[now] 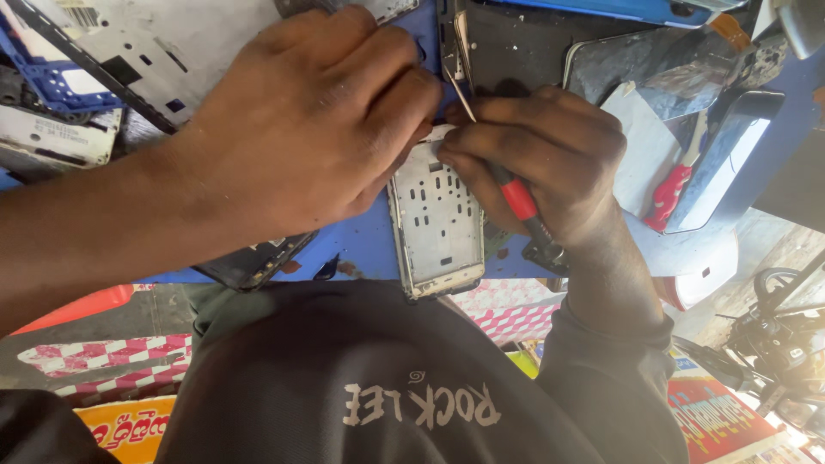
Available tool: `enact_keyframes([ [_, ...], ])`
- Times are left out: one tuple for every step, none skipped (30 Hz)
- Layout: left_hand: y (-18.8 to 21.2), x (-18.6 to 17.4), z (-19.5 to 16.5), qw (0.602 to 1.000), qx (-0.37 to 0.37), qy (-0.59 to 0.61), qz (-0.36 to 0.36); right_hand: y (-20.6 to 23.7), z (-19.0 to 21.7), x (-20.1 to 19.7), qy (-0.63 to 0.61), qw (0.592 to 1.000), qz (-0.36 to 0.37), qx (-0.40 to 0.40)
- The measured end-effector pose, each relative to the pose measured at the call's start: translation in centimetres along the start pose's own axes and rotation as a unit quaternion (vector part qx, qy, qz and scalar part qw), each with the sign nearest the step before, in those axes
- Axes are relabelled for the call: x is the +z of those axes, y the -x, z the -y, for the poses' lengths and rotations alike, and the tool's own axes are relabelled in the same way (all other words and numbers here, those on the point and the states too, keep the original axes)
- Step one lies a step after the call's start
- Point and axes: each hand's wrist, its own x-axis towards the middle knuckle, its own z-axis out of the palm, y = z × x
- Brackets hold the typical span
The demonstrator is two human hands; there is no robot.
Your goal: The person uses a screwdriver to remove screws from the back cover of a white smartphone. They continue unscrewing multiple fasteners and set the screwdriver down briefly before resuming. The work takes place on a cluttered blue workbench with other phone parts and tools nearby.
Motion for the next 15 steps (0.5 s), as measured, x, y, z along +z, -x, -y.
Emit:
enact_keyframes([
  [-0.06, -0.11, 0.18, 1.000, 0.001, 0.021, 0.003, -0.01, 0.03, -0.04, -0.001, 1.000, -0.001, -0.002],
  [-0.06, -0.27, 0.37, 0.999, 0.005, 0.041, 0.015, 0.00, 0.09, -0.08, -0.002, 1.000, -0.002, -0.002],
  [-0.07, -0.42, 0.51, 0.998, 0.010, 0.060, 0.026, 0.01, 0.14, -0.12, -0.002, 1.000, -0.002, -0.002],
  [-0.09, -0.50, 0.57, 0.998, 0.010, 0.066, 0.022, -0.03, 0.15, -0.11, -0.002, 1.000, -0.004, -0.002],
  [-0.11, -0.57, 0.58, 0.997, 0.010, 0.072, 0.018, -0.05, 0.14, -0.10, -0.004, 1.000, -0.005, 0.000],
  [-0.13, -0.63, 0.56, 0.997, 0.009, 0.077, 0.014, -0.08, 0.12, -0.08, -0.005, 1.000, -0.007, 0.001],
  [-0.17, -0.63, 0.50, 0.997, 0.012, 0.073, 0.020, -0.10, 0.07, -0.05, -0.001, 1.000, -0.008, -0.003],
  [-0.16, -0.67, 0.39, 0.997, 0.015, 0.070, 0.026, -0.11, 0.04, 0.02, 0.004, 1.000, -0.009, -0.005],
  [-0.19, -0.66, 0.25, 0.997, 0.018, 0.067, 0.033, -0.09, 0.00, 0.05, 0.007, 1.000, -0.011, -0.007],
  [-0.20, -0.61, 0.20, 0.997, 0.017, 0.069, 0.028, -0.07, -0.04, 0.07, 0.005, 1.000, -0.011, -0.007],
  [-0.21, -0.56, 0.13, 0.997, 0.016, 0.070, 0.024, -0.03, -0.09, 0.10, 0.002, 1.000, -0.013, -0.008],
  [-0.20, -0.48, 0.05, 0.997, 0.014, 0.071, 0.020, 0.00, -0.12, 0.15, -0.002, 1.000, -0.014, -0.009],
  [-0.19, -0.39, 0.02, 0.997, 0.005, 0.073, 0.018, 0.06, -0.17, 0.15, -0.003, 1.000, -0.013, -0.009],
  [-0.18, -0.23, -0.05, 0.997, -0.004, 0.075, 0.015, 0.11, -0.18, 0.13, -0.004, 1.000, -0.012, -0.008],
  [-0.17, -0.07, -0.11, 0.997, -0.013, 0.077, 0.011, 0.15, -0.20, 0.11, -0.005, 1.000, -0.010, -0.008],
])
